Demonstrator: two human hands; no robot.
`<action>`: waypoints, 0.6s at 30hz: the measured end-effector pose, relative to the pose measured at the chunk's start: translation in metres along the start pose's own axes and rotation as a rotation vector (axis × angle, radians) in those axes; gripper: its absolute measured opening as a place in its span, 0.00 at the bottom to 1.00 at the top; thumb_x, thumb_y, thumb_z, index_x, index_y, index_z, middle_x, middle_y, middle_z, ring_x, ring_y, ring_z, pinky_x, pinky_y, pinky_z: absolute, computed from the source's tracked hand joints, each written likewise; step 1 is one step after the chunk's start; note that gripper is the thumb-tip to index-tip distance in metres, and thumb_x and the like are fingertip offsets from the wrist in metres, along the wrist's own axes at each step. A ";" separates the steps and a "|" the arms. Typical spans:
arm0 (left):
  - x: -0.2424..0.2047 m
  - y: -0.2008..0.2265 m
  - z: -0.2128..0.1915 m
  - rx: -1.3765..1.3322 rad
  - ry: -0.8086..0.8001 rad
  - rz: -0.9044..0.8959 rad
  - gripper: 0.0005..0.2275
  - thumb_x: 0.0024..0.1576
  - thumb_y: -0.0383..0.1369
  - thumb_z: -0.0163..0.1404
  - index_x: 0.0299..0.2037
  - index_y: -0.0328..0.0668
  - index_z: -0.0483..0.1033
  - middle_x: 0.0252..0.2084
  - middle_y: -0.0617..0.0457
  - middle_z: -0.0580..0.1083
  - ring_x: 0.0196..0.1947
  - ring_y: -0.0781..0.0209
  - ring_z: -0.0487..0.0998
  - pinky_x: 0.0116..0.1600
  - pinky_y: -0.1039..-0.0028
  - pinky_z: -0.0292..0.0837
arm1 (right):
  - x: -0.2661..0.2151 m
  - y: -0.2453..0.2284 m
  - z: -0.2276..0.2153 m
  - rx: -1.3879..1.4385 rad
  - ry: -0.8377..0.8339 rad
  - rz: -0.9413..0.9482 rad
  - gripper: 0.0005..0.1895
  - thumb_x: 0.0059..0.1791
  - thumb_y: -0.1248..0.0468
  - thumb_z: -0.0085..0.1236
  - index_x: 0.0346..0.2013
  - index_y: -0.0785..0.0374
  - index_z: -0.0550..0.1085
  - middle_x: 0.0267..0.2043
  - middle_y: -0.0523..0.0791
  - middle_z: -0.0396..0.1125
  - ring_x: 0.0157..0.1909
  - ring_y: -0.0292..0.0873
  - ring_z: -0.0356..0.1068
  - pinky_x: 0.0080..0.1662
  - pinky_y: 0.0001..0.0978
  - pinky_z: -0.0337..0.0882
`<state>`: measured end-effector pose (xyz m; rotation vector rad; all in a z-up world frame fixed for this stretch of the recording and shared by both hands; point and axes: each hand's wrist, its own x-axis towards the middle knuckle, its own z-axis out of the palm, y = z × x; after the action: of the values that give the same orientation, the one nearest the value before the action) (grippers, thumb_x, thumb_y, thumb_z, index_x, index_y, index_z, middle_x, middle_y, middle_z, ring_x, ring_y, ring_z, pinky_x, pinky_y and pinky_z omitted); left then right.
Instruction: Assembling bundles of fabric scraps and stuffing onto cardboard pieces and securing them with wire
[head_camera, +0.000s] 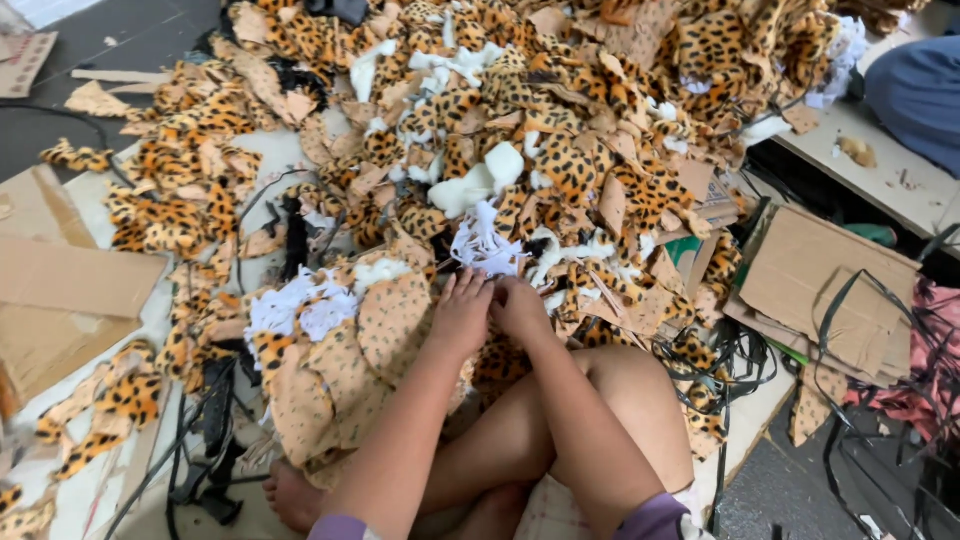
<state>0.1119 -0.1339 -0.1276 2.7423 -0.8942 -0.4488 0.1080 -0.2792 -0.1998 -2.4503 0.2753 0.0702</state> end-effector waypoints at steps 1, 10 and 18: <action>-0.006 0.004 -0.020 0.002 -0.003 0.004 0.26 0.60 0.25 0.45 0.70 0.40 0.59 0.77 0.45 0.53 0.78 0.48 0.44 0.79 0.56 0.31 | -0.011 -0.006 -0.019 0.002 0.002 0.005 0.15 0.45 0.60 0.60 0.46 0.55 0.75 0.46 0.50 0.69 0.48 0.58 0.75 0.45 0.50 0.78; -0.058 -0.013 -0.090 -0.998 0.054 -0.123 0.15 0.58 0.40 0.58 0.48 0.38 0.81 0.36 0.52 0.79 0.35 0.64 0.77 0.41 0.72 0.74 | -0.046 -0.039 -0.112 0.988 -0.105 -0.150 0.12 0.49 0.73 0.54 0.47 0.63 0.77 0.31 0.40 0.72 0.26 0.31 0.65 0.31 0.18 0.63; -0.113 -0.037 -0.077 -1.521 0.377 -0.493 0.28 0.54 0.51 0.60 0.60 0.43 0.76 0.61 0.35 0.71 0.61 0.44 0.73 0.64 0.52 0.69 | -0.066 -0.079 -0.099 0.987 -0.397 -0.263 0.16 0.45 0.78 0.60 0.46 0.66 0.73 0.33 0.44 0.74 0.28 0.32 0.69 0.33 0.19 0.68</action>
<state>0.0717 -0.0280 -0.0427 1.4405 0.2649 -0.3923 0.0584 -0.2691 -0.0657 -1.4287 -0.1684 0.2386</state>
